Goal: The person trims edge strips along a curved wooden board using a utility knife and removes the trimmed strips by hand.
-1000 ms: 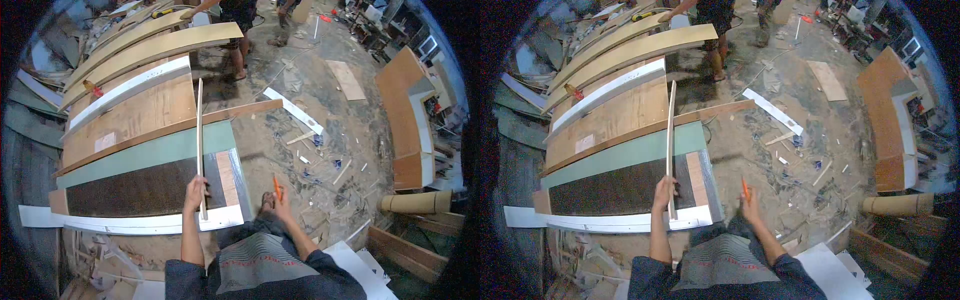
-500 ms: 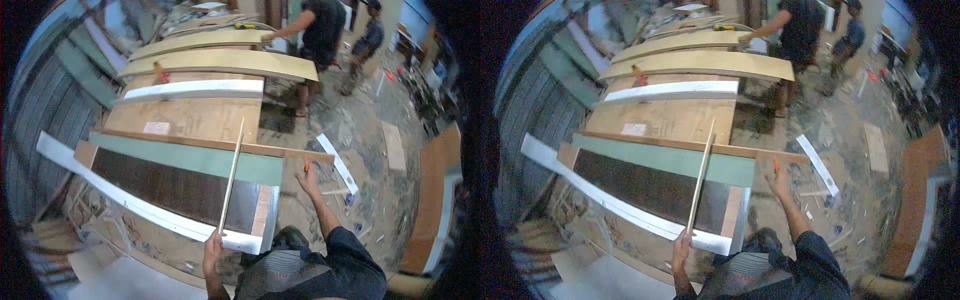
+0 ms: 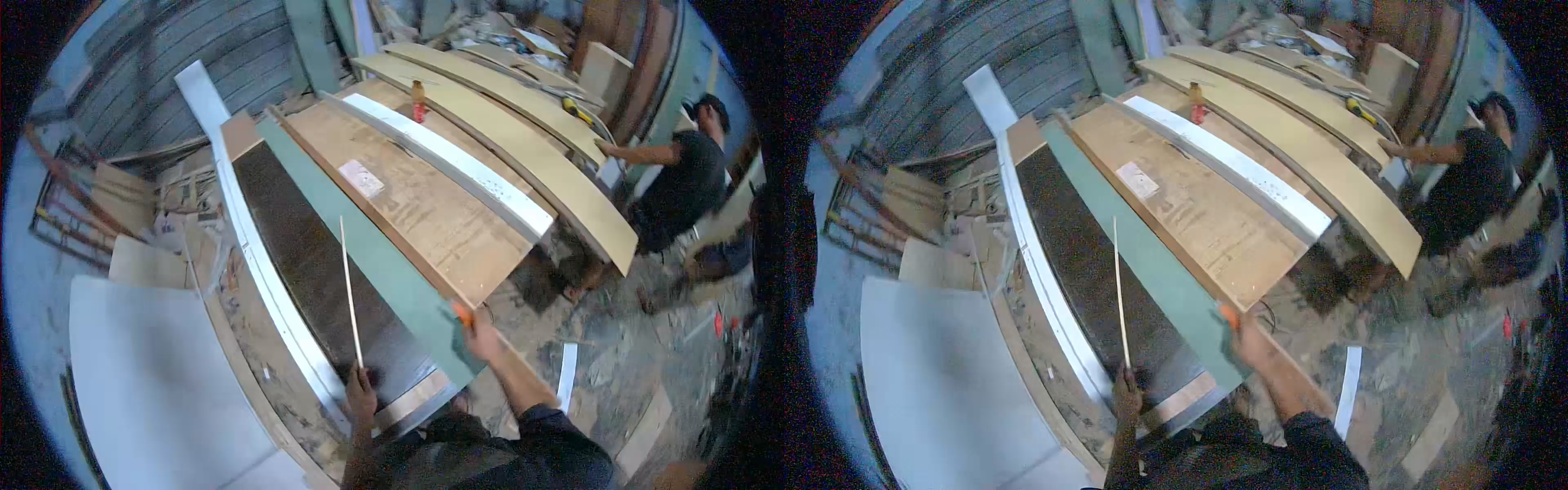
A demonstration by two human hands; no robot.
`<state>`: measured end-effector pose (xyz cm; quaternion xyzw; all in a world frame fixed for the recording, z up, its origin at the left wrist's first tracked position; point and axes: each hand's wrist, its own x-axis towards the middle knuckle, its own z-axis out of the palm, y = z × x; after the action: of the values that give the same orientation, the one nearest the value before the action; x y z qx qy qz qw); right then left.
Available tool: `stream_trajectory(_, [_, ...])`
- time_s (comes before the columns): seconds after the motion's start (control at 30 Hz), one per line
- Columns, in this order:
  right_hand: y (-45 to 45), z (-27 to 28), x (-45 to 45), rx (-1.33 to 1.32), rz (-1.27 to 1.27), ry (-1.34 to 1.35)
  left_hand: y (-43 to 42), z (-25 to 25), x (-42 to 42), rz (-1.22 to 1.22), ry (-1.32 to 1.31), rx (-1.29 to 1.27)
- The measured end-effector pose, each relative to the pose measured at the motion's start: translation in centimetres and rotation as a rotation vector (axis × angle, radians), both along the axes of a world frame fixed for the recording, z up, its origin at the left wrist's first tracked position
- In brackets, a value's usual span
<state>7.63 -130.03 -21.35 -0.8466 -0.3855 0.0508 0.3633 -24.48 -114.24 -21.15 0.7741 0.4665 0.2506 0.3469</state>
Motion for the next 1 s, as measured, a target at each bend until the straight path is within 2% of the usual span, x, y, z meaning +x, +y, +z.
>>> stream_trajectory(0.03, [1.6, 1.5, -0.9, 0.016, 0.091, 0.112, -0.5, 1.2, 1.4, 0.082, -0.059, -0.135])
stream_trajectory(0.1, [3.7, 0.0, -1.9, 0.005, 0.156, 0.39, -2.2, 4.6, 3.6, 0.119, 0.006, -0.108])
stream_trajectory(0.17, [5.2, 1.3, -2.1, 0.06, 0.237, 0.388, -2.7, 5.1, 6.1, 0.141, 0.025, -0.067])
stream_trajectory(0.2, [5.1, 1.8, -1.7, 0.099, 0.307, 0.384, -2.4, 3.9, 6.5, 0.14, 0.05, 0.045])
stream_trajectory(0.23, [4.2, 2.2, -1.0, 0.102, 0.325, 0.391, -2.6, 4.8, 6.8, 0.138, 0.08, 0.154])
stream_trajectory(0.27, [3.3, 2.7, 0.3, 0.11, 0.256, 0.217, -2.8, 5.8, 6.9, 0.154, 0.151, 0.036])
stream_trajectory(0.3, [2.4, 3.6, 1.7, 0.123, 0.182, 0.04, -2.9, 6.0, 7.2, 0.172, 0.149, 0.052])
stream_trajectory(0.33, [0.5, 5.9, 3.3, 0.035, 0.124, -0.005, -2.7, 5.6, 7.2, 0.183, 0.162, 0.125])
stream_trajectory(0.4, [-3.7, 8.7, 5.4, -0.158, 0.037, 0.163, -2.0, 4.4, 7.2, 0.2, 0.206, 0.229])
stream_trajectory(0.47, [-7.0, 2.8, 6.4, -0.385, 0.002, 0.064, -1.5, 3.0, 7.1, 0.211, 0.231, 0.289])
stream_trajectory(0.53, [-8.8, -5.1, 7.7, -0.384, 0.225, 0.522, -1.7, 1.8, 7.5, 0.226, 0.284, 0.323])
stream_trajectory(0.6, [-9.6, -6.3, 6.6, -0.106, 0.368, 0.63, -2.8, 2.4, 8.5, 0.251, 0.253, 0.433])
stream_trajectory(0.63, [-9.5, -5.7, 6.6, -0.095, 0.378, 0.614, -3.4, 2.8, 9.0, 0.266, 0.239, 0.527])
stream_trajectory(0.7, [-9.7, -4.6, 6.3, -0.254, 0.265, 0.929, -4.7, 3.6, 9.9, 0.263, 0.205, 0.484])
stream_trajectory(0.77, [-9.9, -4.5, 6.5, -0.311, 0.308, 0.83, -6.2, 4.2, 11.0, 0.167, -0.021, 0.461])
stream_trajectory(0.83, [-10.9, -3.7, 6.3, -0.367, 0.32, 0.401, -7.1, 3.7, 11.6, 0.132, -0.163, 0.191])
stream_trajectory(0.87, [-12.0, 0.1, 5.6, -0.339, 0.295, 0.311, -7.6, 3.1, 12.1, 0.127, -0.329, -0.048])
stream_trajectory(0.9, [-13.1, 2.5, 5.1, -0.332, 0.298, 0.298, -7.9, 2.8, 12.0, 0.047, -0.353, -0.037])
stream_trajectory(0.97, [-15.0, 5.7, 4.5, -0.371, 0.249, 0.359, -8.3, 1.3, 12.8, 0.012, -0.363, -0.245])
stream_trajectory(1.0, [-15.9, 6.5, 3.8, -0.368, 0.244, 0.35, -8.4, 0.4, 13.3, 0.007, -0.372, -0.242])
